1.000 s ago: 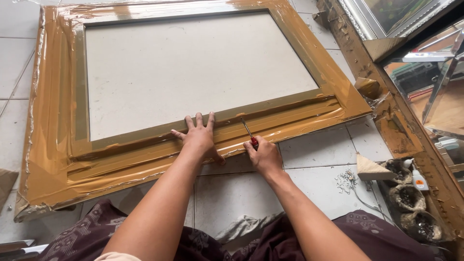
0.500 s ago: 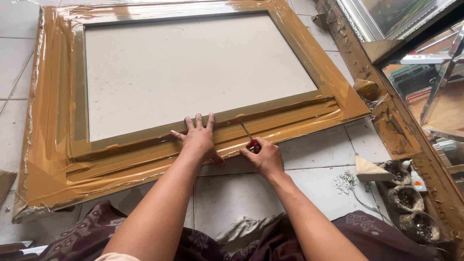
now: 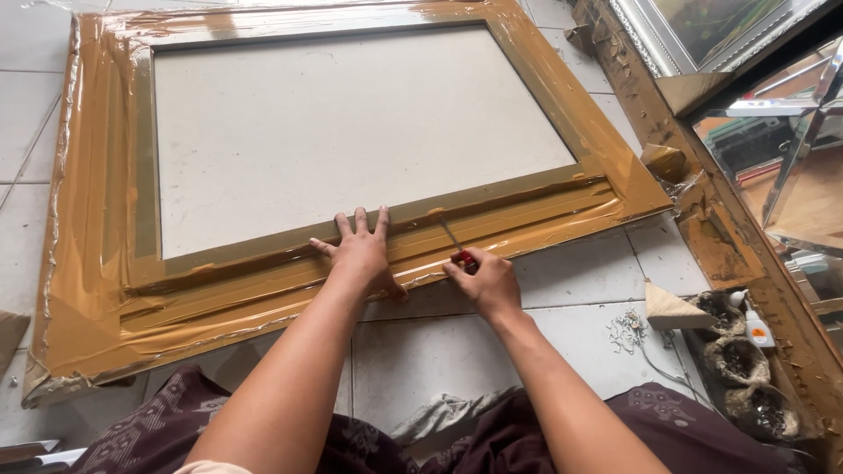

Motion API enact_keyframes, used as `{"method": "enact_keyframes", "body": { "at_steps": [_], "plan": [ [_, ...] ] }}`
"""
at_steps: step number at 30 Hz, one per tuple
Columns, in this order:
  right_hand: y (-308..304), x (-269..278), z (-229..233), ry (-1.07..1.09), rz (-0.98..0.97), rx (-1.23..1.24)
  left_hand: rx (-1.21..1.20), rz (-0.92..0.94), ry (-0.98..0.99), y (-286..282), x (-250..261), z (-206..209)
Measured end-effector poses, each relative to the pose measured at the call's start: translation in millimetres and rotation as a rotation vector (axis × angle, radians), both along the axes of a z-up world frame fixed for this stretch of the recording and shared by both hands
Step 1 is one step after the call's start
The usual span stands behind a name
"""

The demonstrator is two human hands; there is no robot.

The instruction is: Removing brown adhesive tape from a wooden picture frame using a small screwdriver as a prying tool.

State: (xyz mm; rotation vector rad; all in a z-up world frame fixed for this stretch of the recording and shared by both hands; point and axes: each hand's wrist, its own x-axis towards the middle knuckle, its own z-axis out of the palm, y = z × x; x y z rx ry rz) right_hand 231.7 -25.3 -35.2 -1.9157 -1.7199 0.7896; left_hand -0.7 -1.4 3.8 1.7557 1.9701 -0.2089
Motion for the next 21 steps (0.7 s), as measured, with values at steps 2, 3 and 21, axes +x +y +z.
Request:
{"method": "enact_keyframes", "body": {
  "at_steps": [2, 3, 21],
  "plan": [
    [-5.5, -5.6, 11.7, -0.086, 0.036, 0.003, 0.000, -0.003, 0.001, 0.1, 0.7, 0.7],
    [-8.4, -9.1, 17.5, -0.172, 0.075, 0.005, -0.001, -0.004, 0.002, -0.5, 0.2, 1.0],
    [34.2, 234.6, 90.0, -0.423, 0.015, -0.473, 0.048, 0.020, -0.050, -6.3, -2.6, 8.2]
  ]
}}
